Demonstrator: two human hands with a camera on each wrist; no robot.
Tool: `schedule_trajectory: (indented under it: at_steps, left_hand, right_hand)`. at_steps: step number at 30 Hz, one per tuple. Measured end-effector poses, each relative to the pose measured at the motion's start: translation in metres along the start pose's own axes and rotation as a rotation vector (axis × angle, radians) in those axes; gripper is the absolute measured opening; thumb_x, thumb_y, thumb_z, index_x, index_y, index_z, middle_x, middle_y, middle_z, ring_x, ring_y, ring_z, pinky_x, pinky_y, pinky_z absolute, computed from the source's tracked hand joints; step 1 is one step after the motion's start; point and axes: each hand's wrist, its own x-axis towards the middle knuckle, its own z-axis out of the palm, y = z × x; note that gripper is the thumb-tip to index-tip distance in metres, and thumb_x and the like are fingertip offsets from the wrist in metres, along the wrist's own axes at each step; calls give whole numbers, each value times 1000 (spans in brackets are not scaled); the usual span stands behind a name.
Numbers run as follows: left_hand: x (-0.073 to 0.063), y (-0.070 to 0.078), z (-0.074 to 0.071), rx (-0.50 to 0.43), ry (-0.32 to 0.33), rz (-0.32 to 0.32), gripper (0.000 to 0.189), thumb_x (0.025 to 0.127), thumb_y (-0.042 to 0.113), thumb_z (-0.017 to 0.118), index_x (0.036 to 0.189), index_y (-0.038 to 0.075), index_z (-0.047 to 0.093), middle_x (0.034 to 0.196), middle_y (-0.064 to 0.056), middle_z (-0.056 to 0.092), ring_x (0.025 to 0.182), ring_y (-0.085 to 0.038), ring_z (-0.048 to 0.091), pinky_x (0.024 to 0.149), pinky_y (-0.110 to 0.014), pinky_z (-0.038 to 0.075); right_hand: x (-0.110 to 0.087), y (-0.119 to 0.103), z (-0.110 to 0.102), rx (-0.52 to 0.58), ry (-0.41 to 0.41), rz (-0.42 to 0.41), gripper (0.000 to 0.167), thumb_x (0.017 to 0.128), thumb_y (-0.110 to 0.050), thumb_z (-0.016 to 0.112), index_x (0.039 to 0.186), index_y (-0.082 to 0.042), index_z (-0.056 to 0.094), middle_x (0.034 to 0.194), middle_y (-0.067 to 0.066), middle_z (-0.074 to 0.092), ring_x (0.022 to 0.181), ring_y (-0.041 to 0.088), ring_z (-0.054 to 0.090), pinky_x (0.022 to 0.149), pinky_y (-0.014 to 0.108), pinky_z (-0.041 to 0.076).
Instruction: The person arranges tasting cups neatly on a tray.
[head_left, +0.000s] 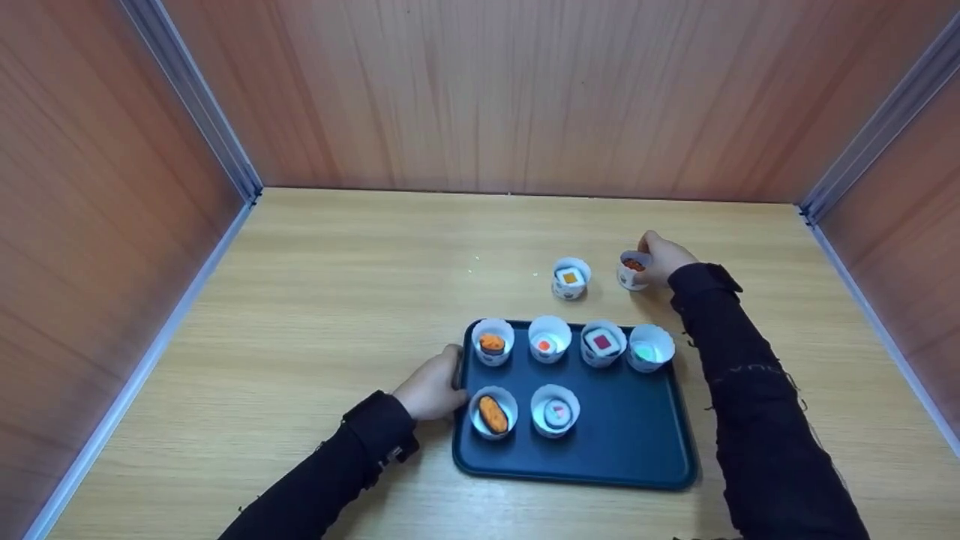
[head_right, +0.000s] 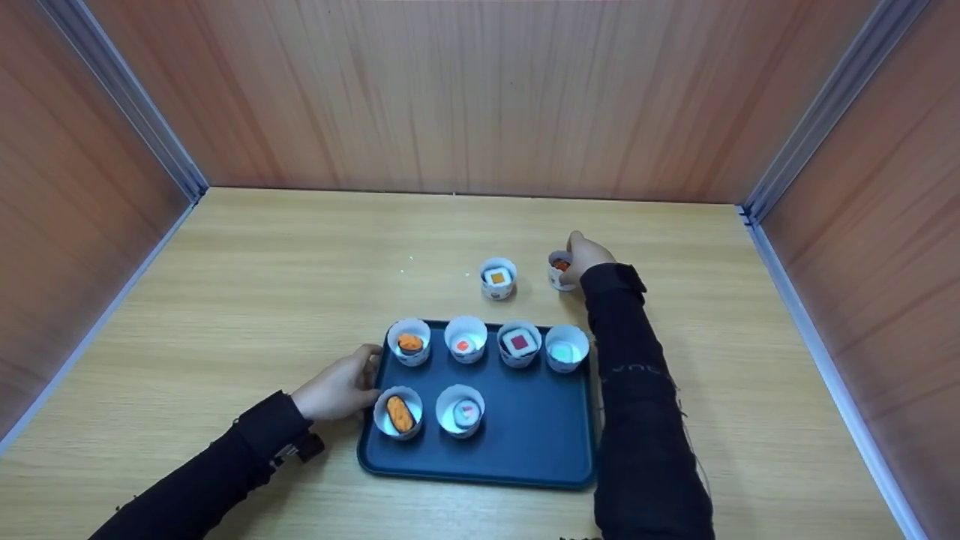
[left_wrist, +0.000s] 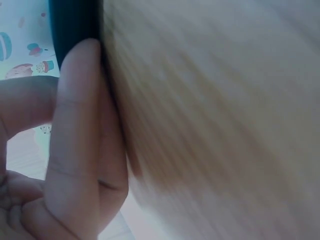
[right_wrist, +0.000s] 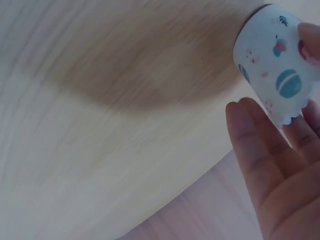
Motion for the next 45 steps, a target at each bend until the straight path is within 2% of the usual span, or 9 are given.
schedule_trajectory:
  at_steps: [6, 13, 17, 21, 28, 32, 35, 40, 45]
  left_hand:
    - [2, -1, 0, -1, 1, 3, 68, 83, 0, 65, 143, -8, 34, 133, -27, 55, 120, -30, 54, 107, -47, 41]
    - [5, 1, -1, 7, 0, 12, 65, 83, 0, 64, 141, -8, 36, 128, -26, 58, 111, -28, 57, 99, -45, 45]
    - [7, 2, 0, 8, -17, 8, 66, 84, -1, 63, 142, -8, 34, 131, -27, 56, 111, -29, 57, 97, -43, 46]
    - [9, 3, 1, -1, -23, 8, 65, 84, -1, 63, 142, -8, 35, 132, -26, 56, 112, -29, 57, 98, -43, 45]
    - [9, 2, 1, -11, -10, -2, 63, 84, -1, 64, 141, -7, 37, 129, -25, 58, 112, -28, 57, 101, -44, 45]
    - [10, 3, -1, -15, -11, -12, 63, 85, -2, 63, 142, -7, 36, 130, -24, 58, 111, -28, 57, 99, -44, 46]
    - [10, 3, -2, -16, -8, -15, 63, 85, -2, 63, 142, -7, 36, 131, -24, 57, 112, -28, 57, 99, -44, 46]
    - [9, 2, -1, -15, -5, -4, 62, 85, -2, 64, 140, -7, 38, 131, -24, 57, 112, -27, 57, 100, -44, 45]
    - [9, 2, 0, -6, -6, 19, 61, 84, -2, 64, 139, -8, 37, 124, -23, 59, 106, -28, 59, 91, -42, 49]
  right_hand:
    - [-10, 15, -2, 30, 26, -24, 50, 87, -13, 68, 125, 3, 40, 127, 28, 51, 109, 37, 48, 98, 51, 39]
    - [-28, 24, -10, 88, 113, -113, 54, 86, -19, 70, 126, 2, 40, 127, 27, 49, 108, 37, 49, 94, 50, 40]
    - [-50, 22, -19, 86, 157, -177, 58, 87, -20, 69, 132, 1, 40, 131, 28, 49, 112, 40, 52, 93, 53, 43]
    - [-79, 14, -26, 54, 169, -234, 59, 88, -21, 69, 137, -1, 42, 133, 26, 51, 116, 40, 52, 95, 56, 44]
    - [-129, -4, -20, -21, 167, -375, 53, 85, -18, 73, 131, -3, 50, 123, 18, 59, 108, 33, 59, 87, 51, 52]
    - [-148, -16, -7, -49, 126, -428, 55, 80, -18, 77, 128, -6, 51, 119, 13, 61, 103, 26, 60, 85, 46, 55]
    - [-156, -24, 5, -68, 32, -424, 59, 79, -21, 78, 129, -8, 50, 120, 11, 60, 100, 23, 60, 83, 42, 56]
    - [-162, -31, 29, -96, -104, -432, 61, 78, -23, 78, 131, -10, 50, 122, 7, 60, 99, 18, 58, 84, 38, 55]
    - [-165, -33, 53, -149, -157, -519, 56, 78, -23, 77, 126, -12, 51, 119, 3, 60, 91, 13, 56, 76, 29, 52]
